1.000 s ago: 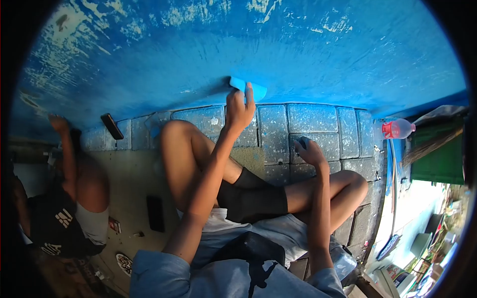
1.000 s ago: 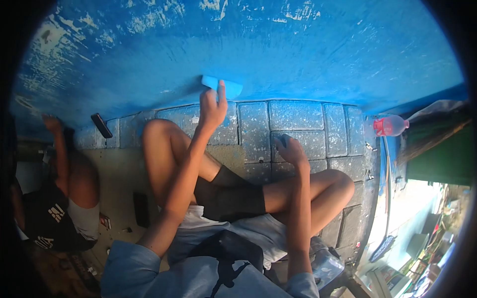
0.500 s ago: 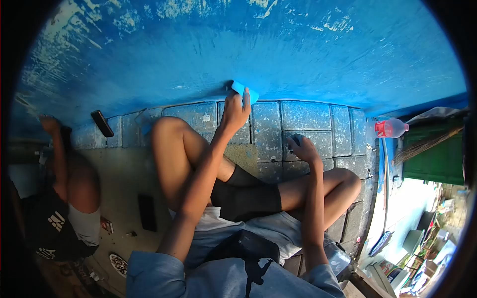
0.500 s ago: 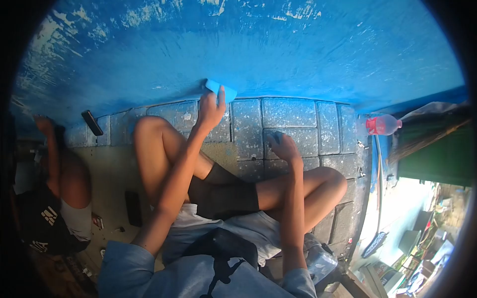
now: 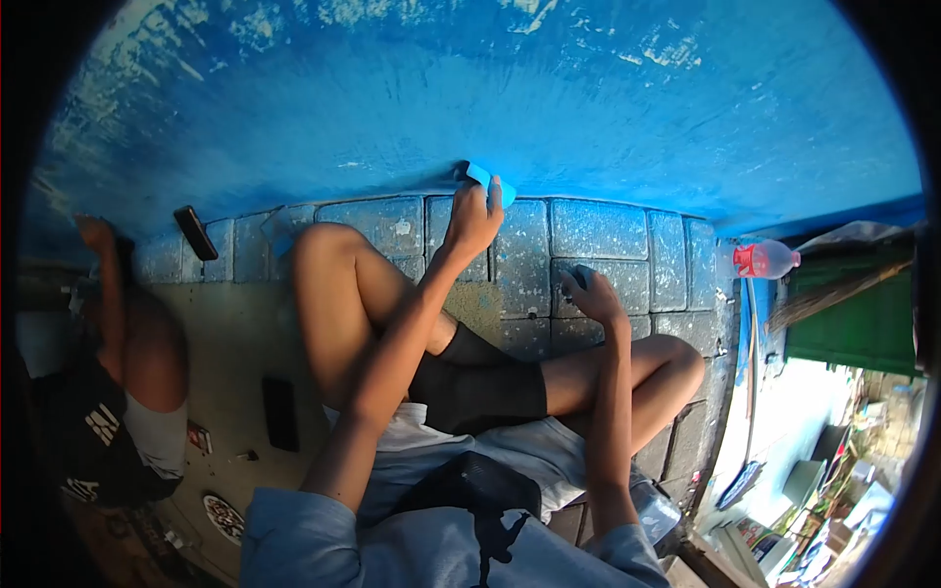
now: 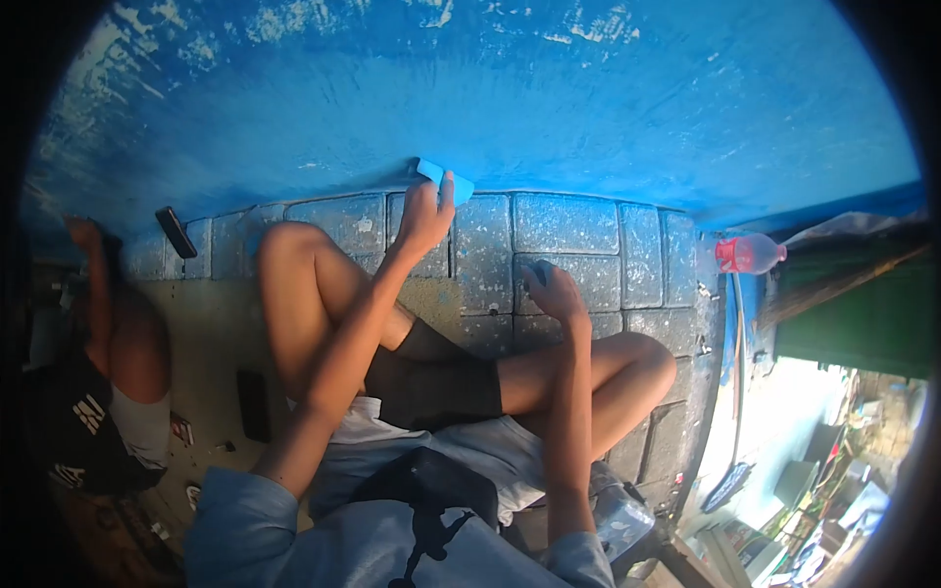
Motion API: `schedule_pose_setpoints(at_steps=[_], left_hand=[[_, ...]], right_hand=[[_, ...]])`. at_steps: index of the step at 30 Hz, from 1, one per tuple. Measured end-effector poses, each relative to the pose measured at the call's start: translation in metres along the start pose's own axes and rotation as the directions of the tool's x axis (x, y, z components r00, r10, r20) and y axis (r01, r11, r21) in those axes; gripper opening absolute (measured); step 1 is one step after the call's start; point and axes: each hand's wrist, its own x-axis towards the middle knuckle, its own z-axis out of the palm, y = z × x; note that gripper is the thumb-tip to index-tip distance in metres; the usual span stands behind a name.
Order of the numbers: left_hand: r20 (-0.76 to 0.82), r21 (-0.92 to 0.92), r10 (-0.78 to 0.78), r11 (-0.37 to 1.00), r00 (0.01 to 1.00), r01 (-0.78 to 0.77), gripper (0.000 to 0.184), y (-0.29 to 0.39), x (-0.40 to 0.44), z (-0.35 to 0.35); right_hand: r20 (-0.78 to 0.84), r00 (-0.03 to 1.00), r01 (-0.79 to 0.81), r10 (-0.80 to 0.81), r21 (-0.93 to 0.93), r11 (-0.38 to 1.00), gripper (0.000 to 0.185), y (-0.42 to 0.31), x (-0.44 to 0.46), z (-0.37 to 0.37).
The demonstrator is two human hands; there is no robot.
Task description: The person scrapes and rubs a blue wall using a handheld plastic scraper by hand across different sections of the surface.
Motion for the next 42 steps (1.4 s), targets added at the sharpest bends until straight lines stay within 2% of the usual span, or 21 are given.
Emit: schedule_pose_setpoints(at_steps=[2, 5, 8, 10, 11, 16, 18, 20, 22, 23, 24, 26, 28, 29, 30, 33, 35, 37, 38, 40, 42], left_hand=[[0.098, -0.012, -0.16, 0.987, 0.982, 0.162, 0.038, 0.021, 0.013, -0.014], [0.07, -0.039, -0.15, 0.987, 0.986, 0.153, 0.038, 0.052, 0.031, -0.036], [0.074, -0.035, -0.132, 0.99, 0.989, 0.135, 0.038, 0.043, 0.024, -0.027], [0.188, -0.052, -0.25, 0.963, 0.95, 0.264, 0.038, 0.02, 0.007, -0.008], [0.201, 0.032, -0.231, 0.973, 0.952, 0.23, 0.038, 0.009, 0.0, -0.001], [0.16, -0.039, -0.254, 0.964, 0.954, 0.264, 0.038, 0.027, 0.015, -0.015], [0.124, -0.026, -0.266, 0.962, 0.956, 0.271, 0.049, 0.04, 0.026, -0.026], [0.112, -0.029, -0.242, 0.969, 0.964, 0.247, 0.051, 0.039, 0.022, -0.023], [0.192, -0.092, -0.328, 0.932, 0.925, 0.35, 0.042, 0.028, 0.012, -0.014], [0.147, -0.15, -0.358, 0.913, 0.922, 0.379, 0.041, 0.01, 0.001, 0.004], [0.084, -0.073, -0.315, 0.944, 0.946, 0.321, 0.041, 0.006, -0.003, 0.01], [0.056, -0.034, -0.301, 0.952, 0.952, 0.303, 0.041, -0.005, -0.007, 0.018], [0.154, -0.095, -0.398, 0.905, 0.904, 0.415, 0.042, 0.01, 0.009, 0.004], [0.082, -0.196, -0.38, 0.9, 0.921, 0.388, 0.047, 0.024, 0.015, -0.004], [0.087, -0.195, -0.376, 0.902, 0.923, 0.386, 0.047, 0.021, 0.016, -0.003], [0.087, -0.391, -0.42, 0.82, 0.903, 0.419, 0.052, 0.009, 0.018, -0.001], [0.097, -0.394, -0.442, 0.805, 0.892, 0.442, 0.05, -0.022, 0.002, 0.022], [0.241, -0.366, -0.505, 0.744, 0.829, 0.56, 0.044, -0.026, -0.004, 0.022], [0.23, -0.372, -0.509, 0.742, 0.829, 0.558, 0.044, -0.03, -0.003, 0.022], [0.334, -0.36, -0.533, 0.69, 0.777, 0.628, 0.042, -0.025, 0.001, 0.018], [0.167, -0.488, -0.501, 0.707, 0.849, 0.512, 0.047, -0.014, 0.008, 0.017]], right_hand=[[-0.008, 1.0, 0.029, -0.029, -0.011, 1.0, 0.037, 0.0, -0.002, -0.002], [-0.026, 1.0, 0.002, -0.002, 0.001, 1.0, 0.037, -0.006, -0.007, -0.003], [-0.035, 0.999, -0.007, 0.007, -0.004, 1.0, 0.037, -0.007, -0.004, -0.004], [0.016, 0.999, -0.027, 0.028, -0.013, 1.0, 0.037, -0.006, -0.001, -0.005], [0.018, 0.999, -0.027, 0.027, -0.018, 0.999, 0.037, -0.005, -0.002, -0.003], [-0.029, 0.999, 0.04, -0.04, -0.001, 0.999, 0.036, -0.005, -0.006, -0.003], [-0.041, 0.999, 0.024, -0.024, 0.0, 1.0, 0.037, -0.009, -0.007, -0.004], [0.027, 0.999, -0.042, 0.042, -0.008, 0.999, 0.037, -0.013, -0.005, -0.008], [-0.002, 1.0, -0.018, 0.018, -0.039, 0.999, 0.036, -0.01, -0.004, -0.008], [-0.016, 1.0, 0.014, -0.015, -0.077, 0.997, 0.036, -0.009, -0.002, -0.006], [-0.008, 1.0, 0.02, -0.021, -0.082, 0.996, 0.036, -0.008, -0.002, -0.002], [-0.006, 1.0, -0.017, 0.017, 0.042, 0.999, 0.036, -0.004, -0.001, -0.001], [-0.011, 1.0, 0.005, -0.005, 0.006, 1.0, 0.036, -0.002, -0.003, -0.002], [-0.03, 0.999, 0.019, -0.019, -0.007, 1.0, 0.036, -0.001, -0.004, -0.001], [-0.033, 0.999, 0.017, -0.017, -0.002, 1.0, 0.036, -0.003, -0.004, -0.003], [-0.032, 0.999, 0.007, -0.007, 0.017, 1.0, 0.037, -0.007, -0.005, -0.003], [-0.022, 1.0, 0.001, -0.002, -0.044, 0.999, 0.037, -0.004, -0.001, -0.003], [-0.033, 0.999, 0.01, -0.011, -0.041, 0.999, 0.037, -0.007, -0.003, -0.003], [-0.039, 0.999, 0.018, -0.02, -0.04, 0.999, 0.037, -0.007, -0.004, -0.004], [-0.021, 1.0, 0.018, -0.018, -0.038, 0.999, 0.038, -0.008, -0.006, -0.005], [-0.008, 1.0, 0.009, -0.009, -0.016, 1.0, 0.038, -0.009, -0.006, -0.005]])
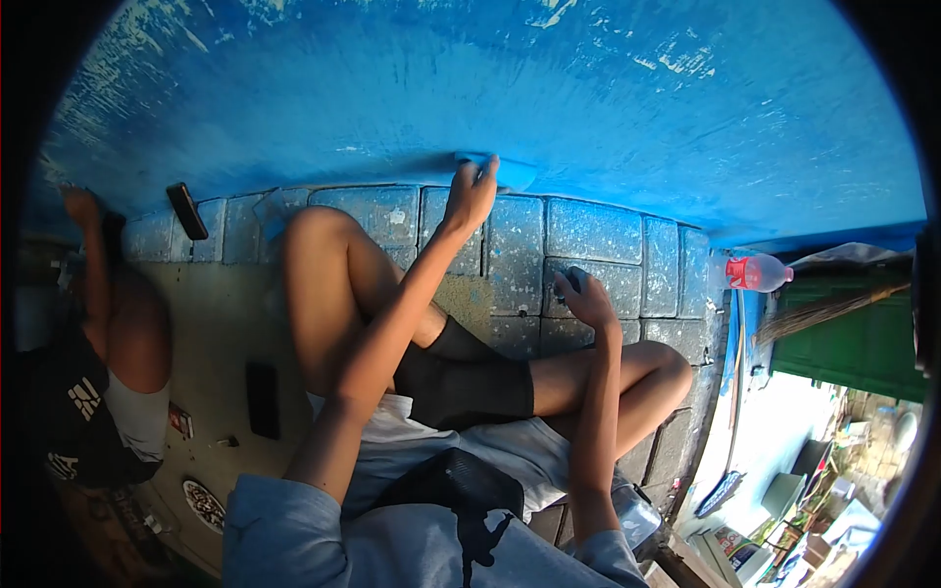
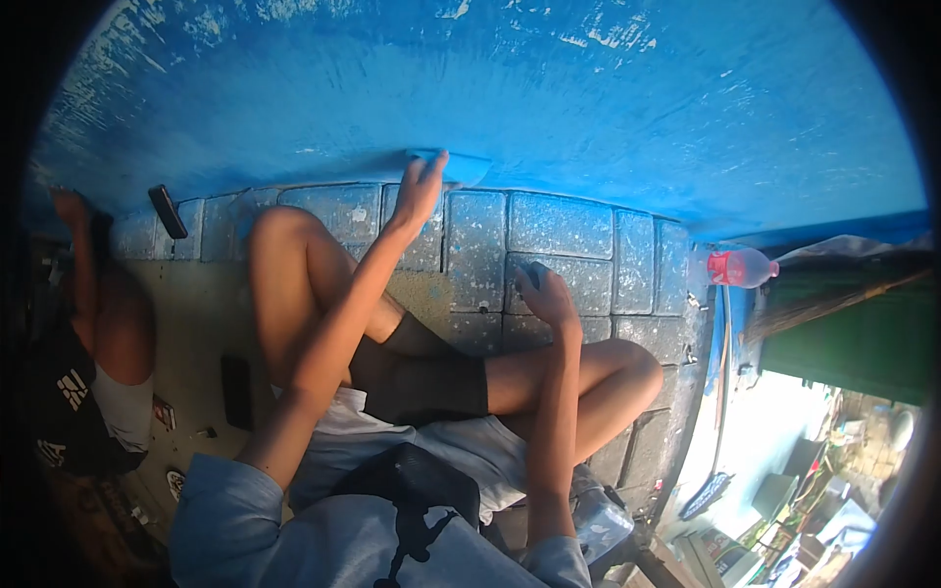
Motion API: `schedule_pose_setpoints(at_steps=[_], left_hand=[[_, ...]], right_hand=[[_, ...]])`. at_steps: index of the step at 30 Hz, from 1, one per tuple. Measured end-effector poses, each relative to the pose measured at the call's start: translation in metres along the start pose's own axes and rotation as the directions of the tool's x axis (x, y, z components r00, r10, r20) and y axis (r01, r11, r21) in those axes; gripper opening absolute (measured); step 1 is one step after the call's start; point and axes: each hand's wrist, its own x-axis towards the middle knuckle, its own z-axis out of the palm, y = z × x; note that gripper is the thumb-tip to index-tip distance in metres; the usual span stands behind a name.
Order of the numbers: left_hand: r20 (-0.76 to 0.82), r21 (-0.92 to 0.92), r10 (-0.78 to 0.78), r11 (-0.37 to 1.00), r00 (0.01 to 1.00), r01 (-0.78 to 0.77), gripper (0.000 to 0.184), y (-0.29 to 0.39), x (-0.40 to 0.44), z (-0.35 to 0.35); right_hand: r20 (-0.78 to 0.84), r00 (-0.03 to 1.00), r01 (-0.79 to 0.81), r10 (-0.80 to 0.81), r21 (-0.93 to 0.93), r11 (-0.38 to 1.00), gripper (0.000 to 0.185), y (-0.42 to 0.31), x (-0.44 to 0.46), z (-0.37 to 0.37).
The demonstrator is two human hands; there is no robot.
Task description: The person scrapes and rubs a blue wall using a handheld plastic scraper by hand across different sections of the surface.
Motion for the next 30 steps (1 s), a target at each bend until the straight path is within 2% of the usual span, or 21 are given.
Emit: schedule_pose_setpoints(at_steps=[4, 6, 8, 10, 11, 13, 16, 19, 20, 22, 23, 26, 27, 28, 30], left_hand=[[0.014, -0.11, 0.086, 0.99, 0.996, -0.084, 0.05, 0.034, -0.005, 0.0], [-0.022, -0.032, 0.103, 0.994, 0.994, -0.104, 0.048, 0.025, -0.008, 0.001], [0.042, 0.009, -0.021, 1.0, 0.999, 0.021, 0.043, -0.007, -0.004, -0.001], [0.128, 0.07, -0.194, 0.98, 0.973, 0.186, 0.046, -0.014, -0.004, -0.003], [0.115, 0.057, -0.192, 0.981, 0.975, 0.187, 0.046, -0.017, -0.002, -0.001], [-0.016, -0.017, 0.054, 0.998, 0.998, -0.055, 0.046, 0.019, -0.006, 0.002], [0.024, 0.12, 0.196, 0.973, 0.98, -0.198, 0.051, 0.042, 0.0, -0.011], [0.019, 0.24, 0.258, 0.937, 0.966, -0.255, 0.052, 0.043, -0.012, -0.011], [0.041, 0.293, 0.208, 0.933, 0.977, -0.21, 0.052, 0.04, -0.017, -0.008], [-0.031, 0.28, 0.258, 0.93, 0.966, -0.24, 0.051, 0.012, -0.019, 0.004], [0.029, 0.326, 0.203, 0.924, 0.979, -0.201, 0.049, -0.001, -0.017, 0.003], [0.066, 0.366, 0.213, 0.904, 0.975, -0.222, 0.048, 0.029, -0.015, 0.001], [0.07, 0.354, 0.134, 0.923, 0.989, -0.15, 0.051, 0.046, -0.017, -0.002], [0.078, 0.357, 0.133, 0.922, 0.988, -0.152, 0.051, 0.055, -0.018, -0.003], [0.06, 0.267, 0.233, 0.933, 0.971, -0.24, 0.051, 0.065, -0.019, -0.003]], right_hand=[[-0.016, 1.0, 0.009, -0.009, -0.004, 1.0, 0.038, 0.005, 0.002, 0.003], [-0.006, 1.0, 0.004, -0.004, -0.019, 1.0, 0.038, 0.005, 0.006, 0.002], [0.03, 0.998, -0.055, 0.054, 0.028, 0.998, 0.036, 0.001, 0.005, 0.001], [0.006, 1.0, -0.015, 0.015, 0.022, 1.0, 0.036, 0.003, 0.002, 0.004], [-0.019, 1.0, 0.018, -0.017, 0.02, 1.0, 0.036, 0.005, 0.003, 0.003], [-0.017, 1.0, 0.022, -0.022, 0.007, 1.0, 0.037, 0.005, 0.002, 0.001], [-0.016, 1.0, 0.008, -0.008, 0.022, 1.0, 0.037, 0.008, 0.004, 0.005], [-0.011, 1.0, -0.009, 0.009, 0.021, 1.0, 0.037, 0.009, 0.006, 0.006], [-0.009, 1.0, -0.01, 0.01, 0.009, 1.0, 0.037, 0.009, 0.007, 0.005], [-0.003, 1.0, -0.016, 0.016, 0.022, 1.0, 0.037, 0.008, 0.008, 0.006], [0.005, 1.0, -0.026, 0.025, 0.031, 0.999, 0.037, 0.009, 0.008, 0.006], [-0.024, 0.999, 0.034, -0.034, 0.009, 0.999, 0.037, 0.016, 0.006, 0.007], [-0.021, 0.999, 0.03, -0.029, 0.009, 1.0, 0.037, 0.014, 0.003, 0.005], [-0.009, 1.0, 0.015, -0.015, 0.012, 1.0, 0.037, 0.009, 0.002, 0.003], [-0.003, 1.0, -0.01, 0.01, 0.034, 0.999, 0.037, 0.004, 0.001, 0.003]])
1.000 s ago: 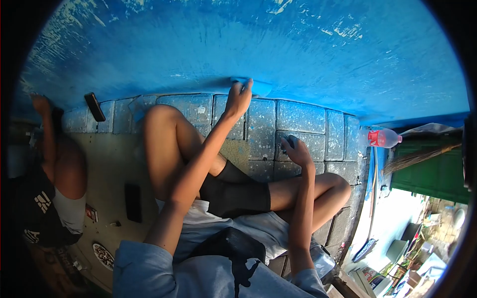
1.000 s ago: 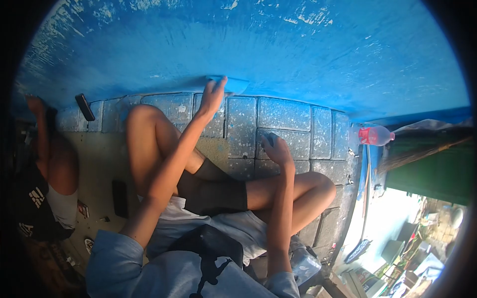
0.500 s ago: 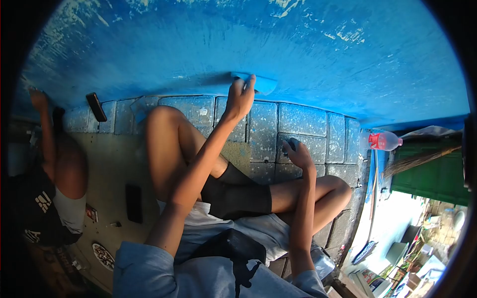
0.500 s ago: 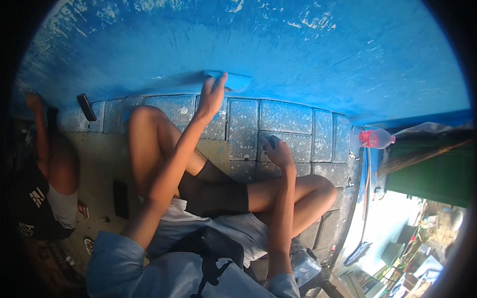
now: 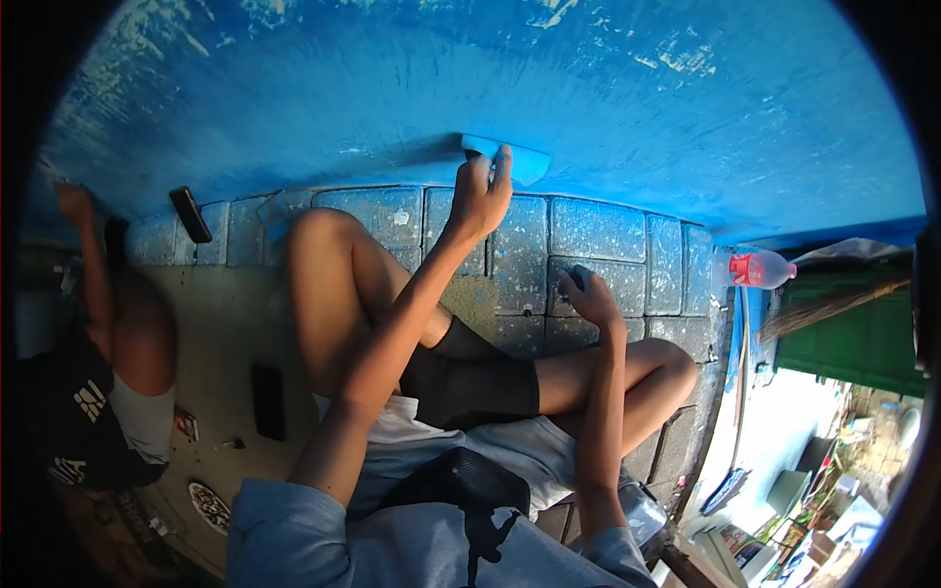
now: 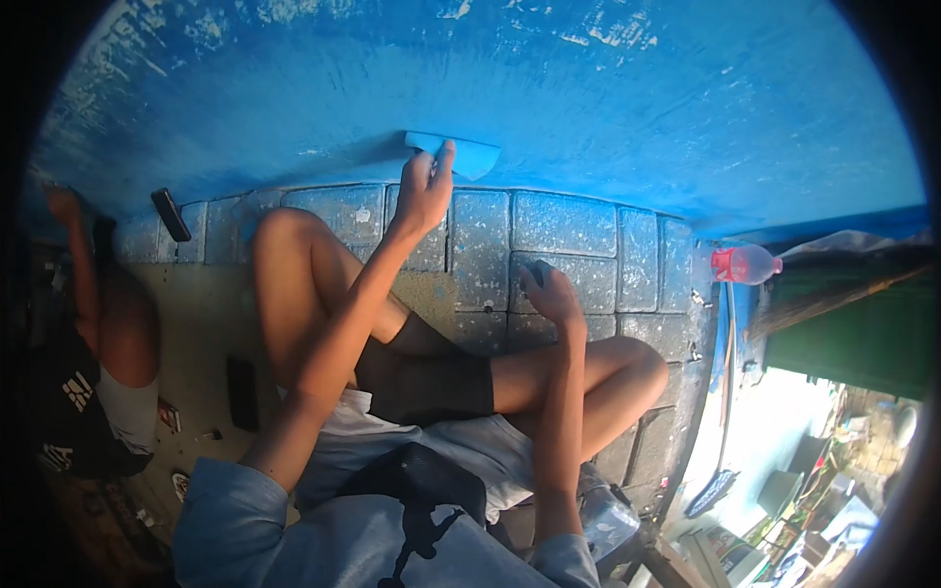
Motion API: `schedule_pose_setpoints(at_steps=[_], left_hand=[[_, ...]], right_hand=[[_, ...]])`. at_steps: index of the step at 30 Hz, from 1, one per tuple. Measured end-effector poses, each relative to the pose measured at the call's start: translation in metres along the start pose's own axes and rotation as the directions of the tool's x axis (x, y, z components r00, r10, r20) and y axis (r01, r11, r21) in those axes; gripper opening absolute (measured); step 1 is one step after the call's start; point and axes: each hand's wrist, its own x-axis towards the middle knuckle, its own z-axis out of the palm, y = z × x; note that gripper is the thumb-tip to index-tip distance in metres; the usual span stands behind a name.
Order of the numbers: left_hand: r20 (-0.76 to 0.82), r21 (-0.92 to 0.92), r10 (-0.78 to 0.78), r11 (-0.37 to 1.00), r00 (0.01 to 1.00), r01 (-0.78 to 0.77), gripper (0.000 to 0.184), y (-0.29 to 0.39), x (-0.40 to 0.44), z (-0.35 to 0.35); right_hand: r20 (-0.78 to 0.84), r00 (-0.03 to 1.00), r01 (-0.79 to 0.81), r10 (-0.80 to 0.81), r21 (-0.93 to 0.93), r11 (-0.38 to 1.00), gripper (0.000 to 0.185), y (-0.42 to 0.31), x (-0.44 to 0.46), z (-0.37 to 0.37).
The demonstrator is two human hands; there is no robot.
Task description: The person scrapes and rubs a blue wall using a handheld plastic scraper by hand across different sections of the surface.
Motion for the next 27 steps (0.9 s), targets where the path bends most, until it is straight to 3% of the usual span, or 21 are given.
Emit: schedule_pose_setpoints(at_steps=[4, 5, 8, 11, 14, 16, 18, 20, 21, 24, 26, 27], left_hand=[[0.026, 0.049, 0.08, 0.995, 0.996, -0.081, 0.043, -0.028, -0.01, 0.016], [0.096, 0.126, -0.018, 0.992, 0.995, 0.006, 0.042, -0.042, -0.012, 0.019], [0.051, 0.124, 0.027, 0.992, 0.998, -0.033, 0.042, -0.05, -0.01, 0.026], [0.036, 0.05, -0.036, 0.998, 0.999, 0.034, 0.044, -0.003, -0.002, 0.012], [0.033, -0.005, -0.025, 1.0, 0.999, 0.025, 0.047, -0.003, -0.003, 0.016], [0.01, -0.007, -0.036, 0.999, 0.999, 0.037, 0.048, -0.028, -0.007, 0.027], [0.049, 0.028, -0.179, 0.984, 0.983, 0.178, 0.047, -0.06, -0.017, 0.044], [0.027, -0.029, -0.16, 0.987, 0.987, 0.161, 0.05, -0.086, -0.019, 0.061], [0.01, -0.036, -0.17, 0.985, 0.985, 0.17, 0.05, -0.074, -0.016, 0.059], [0.155, -0.097, -0.132, 0.984, 0.979, 0.148, 0.051, -0.015, -0.003, 0.043], [0.038, -0.035, -0.027, 0.999, 0.999, 0.028, 0.048, 0.003, -0.004, 0.042], [0.05, -0.063, -0.059, 0.996, 0.997, 0.062, 0.048, -0.001, -0.006, 0.046]], right_hand=[[0.002, 1.0, -0.027, 0.027, -0.05, 0.998, 0.038, 0.0, 0.004, 0.0], [0.008, 1.0, -0.021, 0.022, -0.056, 0.998, 0.039, 0.002, 0.006, 0.0], [0.018, 1.0, -0.009, 0.01, -0.045, 0.999, 0.039, -0.001, 0.002, -0.002], [-0.022, 0.999, 0.045, -0.046, -0.043, 0.998, 0.039, 0.0, -0.001, -0.001], [-0.012, 1.0, 0.026, -0.026, -0.015, 1.0, 0.038, 0.006, 0.004, 0.002], [-0.011, 1.0, 0.013, -0.013, -0.015, 1.0, 0.037, 0.003, 0.005, 0.0], [0.007, 1.0, 0.011, -0.011, -0.03, 1.0, 0.037, 0.001, 0.004, 0.001], [-0.015, 0.999, 0.044, -0.045, -0.054, 0.998, 0.036, 0.004, 0.004, 0.001], [-0.002, 0.999, 0.051, -0.052, -0.07, 0.996, 0.036, 0.005, 0.006, 0.0], [-0.028, 0.999, 0.041, -0.04, 0.029, 0.999, 0.036, 0.005, 0.002, 0.004], [-0.027, 1.0, 0.015, -0.015, -0.001, 1.0, 0.037, -0.003, 0.0, -0.001], [-0.036, 0.999, 0.007, -0.007, 0.004, 1.0, 0.037, -0.001, 0.0, 0.0]])
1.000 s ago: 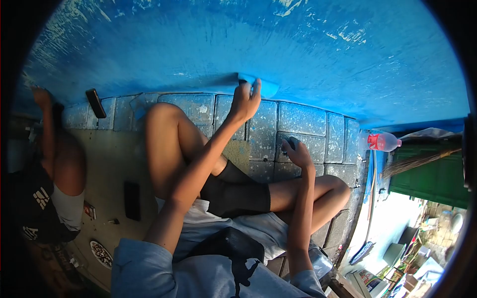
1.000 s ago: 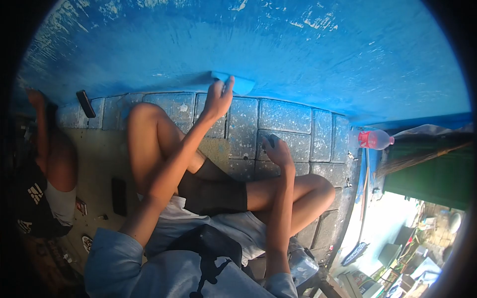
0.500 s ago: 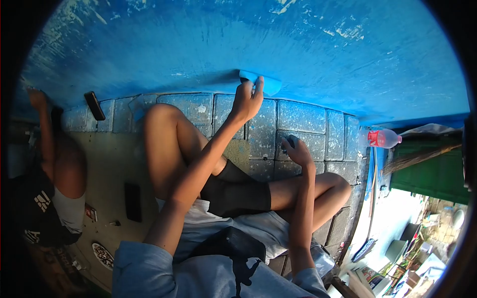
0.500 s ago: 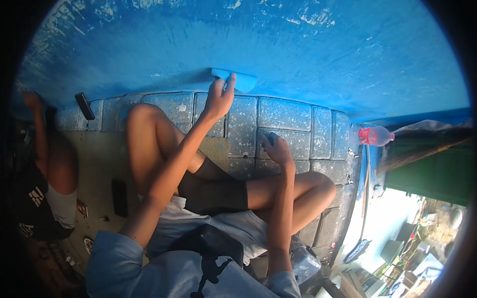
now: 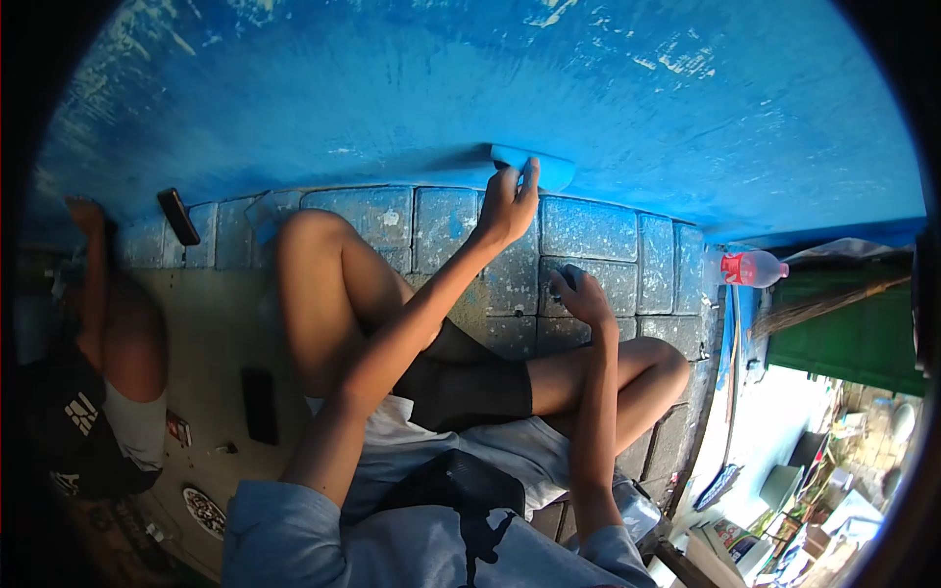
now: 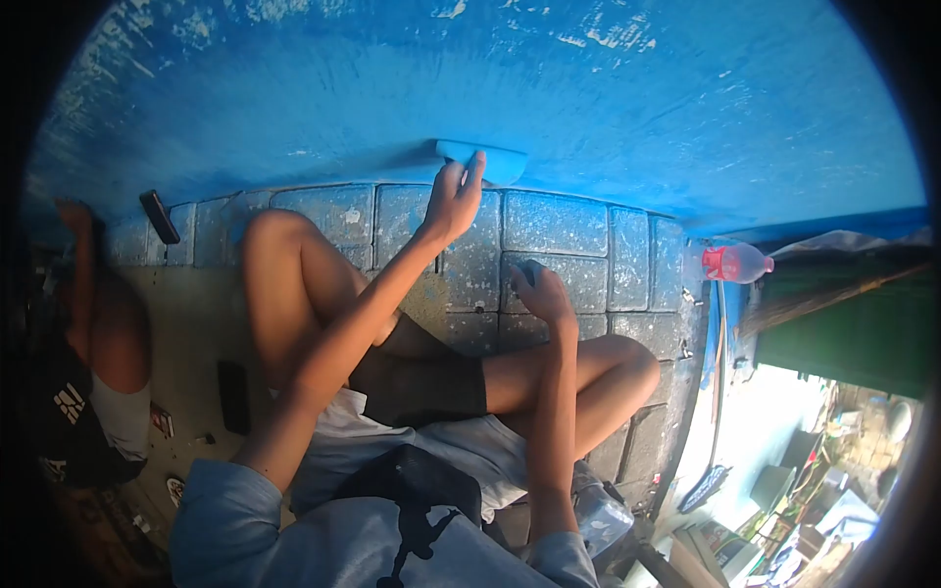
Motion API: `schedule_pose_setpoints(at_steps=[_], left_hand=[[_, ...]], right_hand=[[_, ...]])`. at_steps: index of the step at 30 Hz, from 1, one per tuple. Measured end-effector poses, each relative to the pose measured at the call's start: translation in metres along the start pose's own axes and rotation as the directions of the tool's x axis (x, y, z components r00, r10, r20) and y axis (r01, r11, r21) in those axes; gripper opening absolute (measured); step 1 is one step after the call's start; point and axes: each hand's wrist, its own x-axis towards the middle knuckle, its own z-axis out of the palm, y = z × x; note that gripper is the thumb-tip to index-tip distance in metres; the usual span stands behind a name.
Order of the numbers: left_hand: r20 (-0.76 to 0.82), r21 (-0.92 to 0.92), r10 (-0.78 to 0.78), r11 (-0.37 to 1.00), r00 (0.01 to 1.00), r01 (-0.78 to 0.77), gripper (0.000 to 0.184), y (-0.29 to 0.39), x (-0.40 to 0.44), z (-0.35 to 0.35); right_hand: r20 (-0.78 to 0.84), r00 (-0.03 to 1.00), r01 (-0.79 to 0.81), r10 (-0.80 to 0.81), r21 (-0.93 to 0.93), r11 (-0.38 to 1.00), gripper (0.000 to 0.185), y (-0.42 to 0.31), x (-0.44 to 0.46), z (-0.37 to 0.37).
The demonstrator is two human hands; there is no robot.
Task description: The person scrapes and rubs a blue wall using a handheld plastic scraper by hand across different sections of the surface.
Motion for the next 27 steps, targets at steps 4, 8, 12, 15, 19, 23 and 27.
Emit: schedule_pose_setpoints(at_steps=[4, 8, 12, 15, 19, 23, 27], left_hand=[[0.134, 0.098, -0.209, 0.975, 0.969, 0.197, 0.049, -0.052, -0.006, 0.016], [0.112, 0.123, -0.164, 0.981, 0.98, 0.15, 0.047, -0.026, 0.001, 0.011], [0.017, -0.124, -0.017, 0.992, 1.0, 0.019, 0.048, 0.001, 0.003, 0.013], [0.136, -0.071, -0.106, 0.991, 0.985, 0.117, 0.047, -0.028, -0.003, 0.018], [0.185, 0.053, -0.252, 0.968, 0.95, 0.247, 0.046, -0.044, -0.004, 0.018], [0.096, -0.089, -0.091, 0.991, 0.991, 0.1, 0.047, 0.007, 0.004, 0.001], [0.161, -0.201, -0.073, 0.974, 0.984, 0.105, 0.046, -0.003, -0.001, 0.003]], right_hand=[[0.046, 0.999, -0.029, 0.03, -0.029, 0.999, 0.038, -0.001, 0.004, 0.0], [0.001, 0.999, 0.039, -0.039, -0.052, 0.998, 0.038, 0.006, 0.002, 0.003], [0.027, 1.0, 0.007, -0.006, -0.016, 1.0, 0.039, 0.003, 0.002, 0.001], [0.028, 1.0, 0.005, -0.004, -0.038, 0.999, 0.038, 0.003, 0.005, 0.001], [0.041, 0.999, -0.005, 0.007, -0.058, 0.998, 0.037, 0.0, 0.003, 0.0], [0.013, 0.999, 0.046, -0.046, -0.007, 0.999, 0.038, 0.004, 0.001, 0.001], [0.014, 1.0, 0.022, -0.022, -0.027, 0.999, 0.039, -0.003, 0.001, -0.002]])
